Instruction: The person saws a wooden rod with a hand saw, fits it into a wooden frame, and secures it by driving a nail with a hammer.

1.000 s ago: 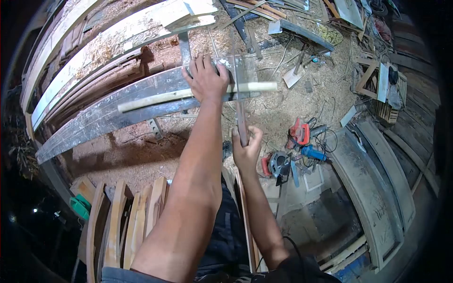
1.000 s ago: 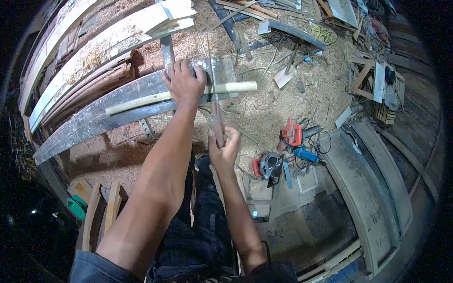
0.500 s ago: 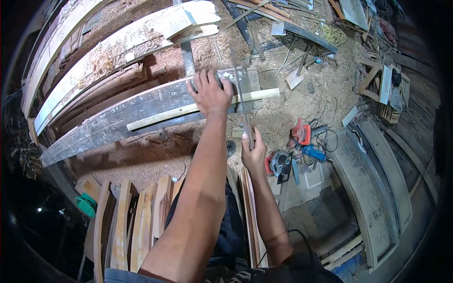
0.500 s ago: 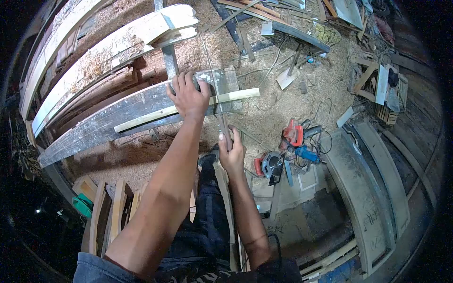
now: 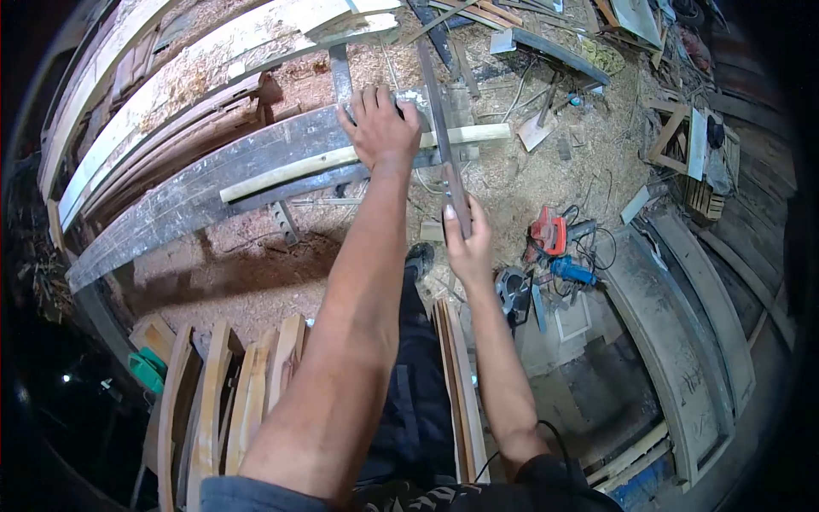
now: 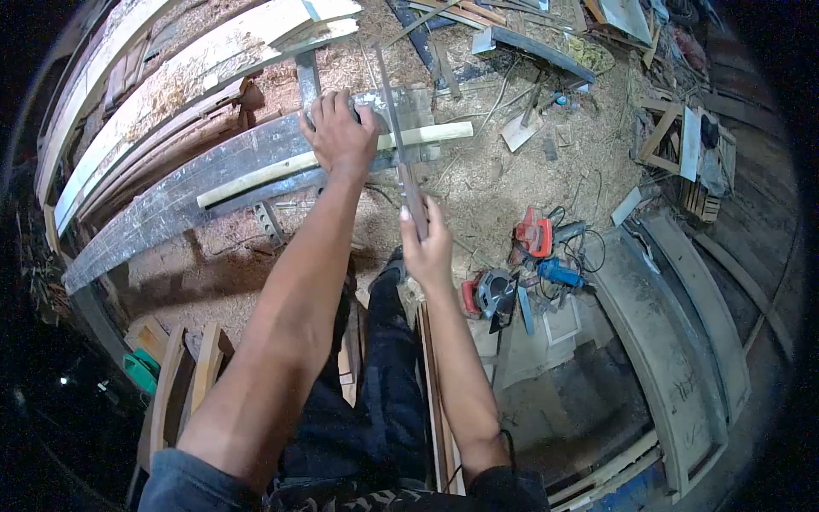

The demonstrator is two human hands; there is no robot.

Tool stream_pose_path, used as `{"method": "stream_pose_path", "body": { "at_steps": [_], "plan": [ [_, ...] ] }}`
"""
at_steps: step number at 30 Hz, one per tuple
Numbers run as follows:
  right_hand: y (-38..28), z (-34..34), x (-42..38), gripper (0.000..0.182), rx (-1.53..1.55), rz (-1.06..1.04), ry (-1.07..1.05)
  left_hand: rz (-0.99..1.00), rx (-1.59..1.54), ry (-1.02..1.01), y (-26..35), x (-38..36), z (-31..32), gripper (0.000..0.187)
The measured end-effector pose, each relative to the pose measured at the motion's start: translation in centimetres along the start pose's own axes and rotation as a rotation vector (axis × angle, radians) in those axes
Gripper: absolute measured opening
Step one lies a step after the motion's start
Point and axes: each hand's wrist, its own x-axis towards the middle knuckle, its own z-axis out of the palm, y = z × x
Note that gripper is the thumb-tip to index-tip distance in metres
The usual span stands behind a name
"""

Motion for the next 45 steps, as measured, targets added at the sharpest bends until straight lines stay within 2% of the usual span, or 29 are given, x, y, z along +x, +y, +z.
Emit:
{"method": "stream_pose_path", "body": {
  "at_steps": [1,2,4,6,9,11,14,15,18,22,23,24,26,28,30,31,34,36,37,39,41,43,45],
  "plan": [
    [-2.6,-0.2,-0.1,0.053,-0.103,0.139,-0.045,0.024,0.014,0.019,-0.2,0.0,0.2,0.042],
    [-2.8,0.2,-0.9,0.053,-0.100,0.137,-0.039,0.061,0.025,0.035,-0.3,-0.2,0.3,0.039],
    [-3.4,1.2,-0.6,0.057,-0.345,0.185,-0.069,0.098,0.036,0.116,0.0,0.1,0.5,0.035],
    [-3.3,1.0,-0.9,0.062,-0.331,0.240,-0.111,0.039,0.033,0.087,0.5,-0.3,0.4,0.036],
    [-2.4,0.8,-1.0,0.063,-0.240,0.154,-0.067,-0.068,0.028,0.038,1.9,0.5,0.1,0.036],
    [-2.6,0.9,-1.4,0.052,0.029,0.119,-0.025,-0.121,0.059,0.000,1.9,0.3,0.2,0.037],
    [0.8,1.1,-3.5,0.042,0.081,0.216,0.029,-0.095,0.047,0.008,1.6,0.2,0.7,0.037],
    [0.3,0.9,-3.7,0.040,0.073,0.310,0.062,-0.098,0.054,-0.002,1.5,0.0,0.7,0.037],
    [-0.1,1.0,-3.3,0.039,0.038,0.299,0.088,-0.089,0.057,0.035,1.8,0.3,0.8,0.037],
    [-5.4,1.8,1.1,0.049,-0.089,0.264,0.028,-0.094,0.079,0.017,1.9,-0.2,0.8,0.039],
    [-3.6,1.8,0.1,0.052,-0.107,0.170,0.060,-0.097,0.074,0.007,1.9,-0.1,0.7,0.039],
    [-3.2,1.1,-1.0,0.052,-0.107,0.174,0.056,-0.101,0.069,0.001,1.9,0.1,0.6,0.039],
    [-3.2,-0.8,-2.6,0.047,-0.057,0.422,-0.024,-0.080,0.078,0.008,1.7,0.3,0.9,0.039],
    [-4.0,-0.2,-1.0,0.044,-0.042,0.398,-0.007,-0.047,0.086,0.029,2.0,0.9,0.5,0.039],
    [-3.6,0.6,-1.3,0.044,-0.068,0.268,0.031,-0.113,0.060,-0.046,1.9,0.4,0.4,0.040],
    [-3.4,0.7,-1.5,0.044,-0.065,0.269,0.027,-0.092,0.072,0.015,1.8,0.4,0.6,0.036],
    [-3.2,-0.3,-2.2,0.045,-0.094,0.321,0.033,-0.092,0.090,0.003,1.7,0.2,0.8,0.033],
    [-4.2,-2.9,-4.2,0.045,-0.093,0.473,-0.041,-0.085,0.080,0.015,1.7,-0.2,0.5,0.032],
    [0.6,-3.5,-8.2,0.040,-0.132,0.323,0.009,-0.082,0.077,0.021,1.8,-0.1,0.5,0.032],
    [-0.4,-4.0,-8.2,0.040,-0.094,0.344,0.009,-0.073,0.076,0.042,1.7,0.2,0.8,0.032],
    [-2.7,-2.9,-5.1,0.038,-0.122,0.301,0.002,-0.063,0.076,0.065,1.7,0.7,1.0,0.032],
    [-5.7,-1.4,1.1,0.038,-0.149,0.371,-0.031,-0.064,0.081,0.056,1.6,-0.2,1.1,0.032],
    [-5.1,-1.5,0.8,0.037,-0.175,0.430,-0.062,-0.084,0.082,0.012,1.7,0.2,0.7,0.032]
  ]
}}
